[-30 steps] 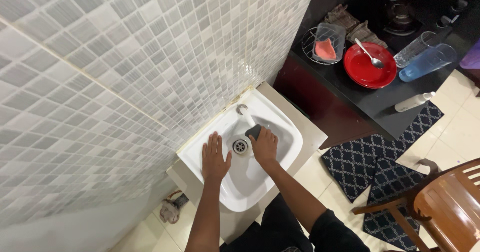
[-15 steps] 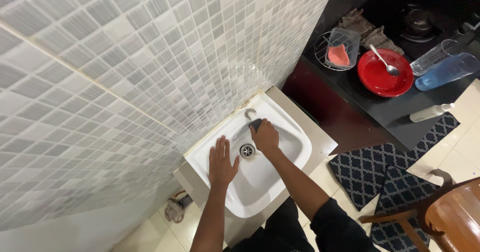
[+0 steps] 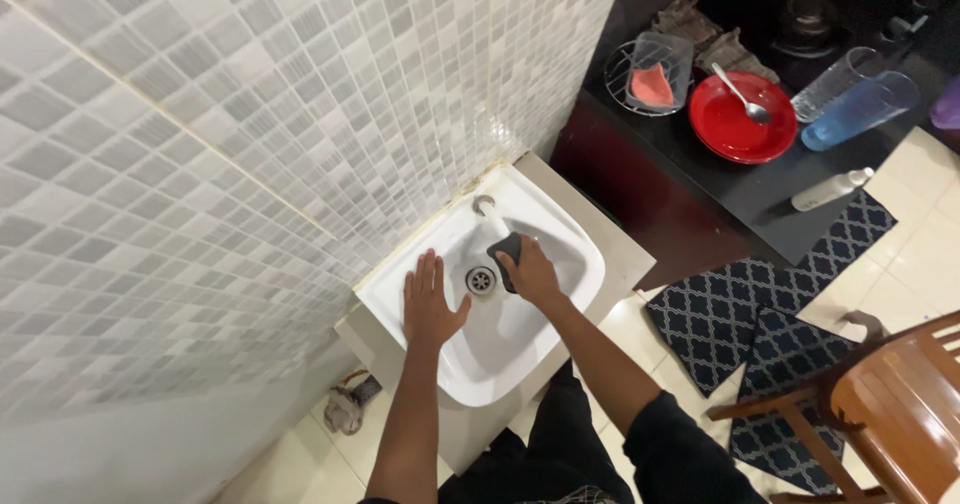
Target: The person wipes the interior and rim of a white wall-mounted sink using a dark cloth. The person also wipes the tiled wall above the sink. The person repeatedly scrubs the sink basin and faucet area.
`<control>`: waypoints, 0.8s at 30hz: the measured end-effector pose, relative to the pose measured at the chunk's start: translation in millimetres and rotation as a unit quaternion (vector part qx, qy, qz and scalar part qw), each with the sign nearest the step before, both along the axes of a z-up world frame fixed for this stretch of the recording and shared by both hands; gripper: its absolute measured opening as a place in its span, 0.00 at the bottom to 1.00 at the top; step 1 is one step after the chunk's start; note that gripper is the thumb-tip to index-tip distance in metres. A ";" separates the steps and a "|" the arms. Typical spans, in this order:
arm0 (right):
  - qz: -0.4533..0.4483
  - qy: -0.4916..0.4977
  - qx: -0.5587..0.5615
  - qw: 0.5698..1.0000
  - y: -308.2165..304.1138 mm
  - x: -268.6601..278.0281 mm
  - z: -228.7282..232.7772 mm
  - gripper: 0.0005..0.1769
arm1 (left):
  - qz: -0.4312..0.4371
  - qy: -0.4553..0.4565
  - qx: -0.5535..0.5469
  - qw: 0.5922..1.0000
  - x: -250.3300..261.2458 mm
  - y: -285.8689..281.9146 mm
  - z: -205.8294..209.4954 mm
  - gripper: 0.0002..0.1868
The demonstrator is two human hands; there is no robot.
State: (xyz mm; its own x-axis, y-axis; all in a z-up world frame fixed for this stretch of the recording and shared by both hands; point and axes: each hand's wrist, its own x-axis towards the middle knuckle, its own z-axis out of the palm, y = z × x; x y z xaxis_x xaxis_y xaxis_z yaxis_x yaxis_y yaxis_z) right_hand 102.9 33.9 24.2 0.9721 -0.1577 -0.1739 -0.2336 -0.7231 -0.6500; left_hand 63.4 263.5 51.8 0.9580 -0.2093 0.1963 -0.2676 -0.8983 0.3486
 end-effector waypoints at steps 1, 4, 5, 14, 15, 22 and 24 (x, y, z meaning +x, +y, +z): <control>0.008 0.010 -0.001 1.000 -10.0 -9.5 -2.5 0.38 | -0.003 -0.003 0.005 1.000 -1.3 -0.4 -0.6 0.50; 0.048 -0.010 0.007 0.999 -46.6 -39.5 -0.9 0.37 | -0.015 -0.025 0.006 1.000 -6.4 0.0 -6.4 0.51; 0.064 -0.027 0.012 0.998 -55.3 -45.3 3.9 0.36 | -0.019 -0.043 -0.002 0.999 -6.3 0.8 -8.6 0.51; 0.163 -0.041 -0.016 0.986 -97.2 -91.3 65.3 0.38 | 0.006 0.009 0.053 0.999 -7.0 -5.9 -29.4 0.49; 0.194 -0.018 -0.070 0.978 -92.8 -94.2 63.4 0.39 | 0.021 0.021 0.064 0.998 -11.3 -8.4 -30.1 0.49; 0.248 -0.023 -0.258 0.933 -26.4 -121.6 21.4 0.36 | 0.032 0.085 0.110 0.990 -53.0 -22.9 -38.9 0.46; 0.237 0.020 -0.269 0.933 -16.7 -115.3 14.1 0.32 | 0.034 0.066 0.114 0.991 -54.6 -25.4 -44.1 0.43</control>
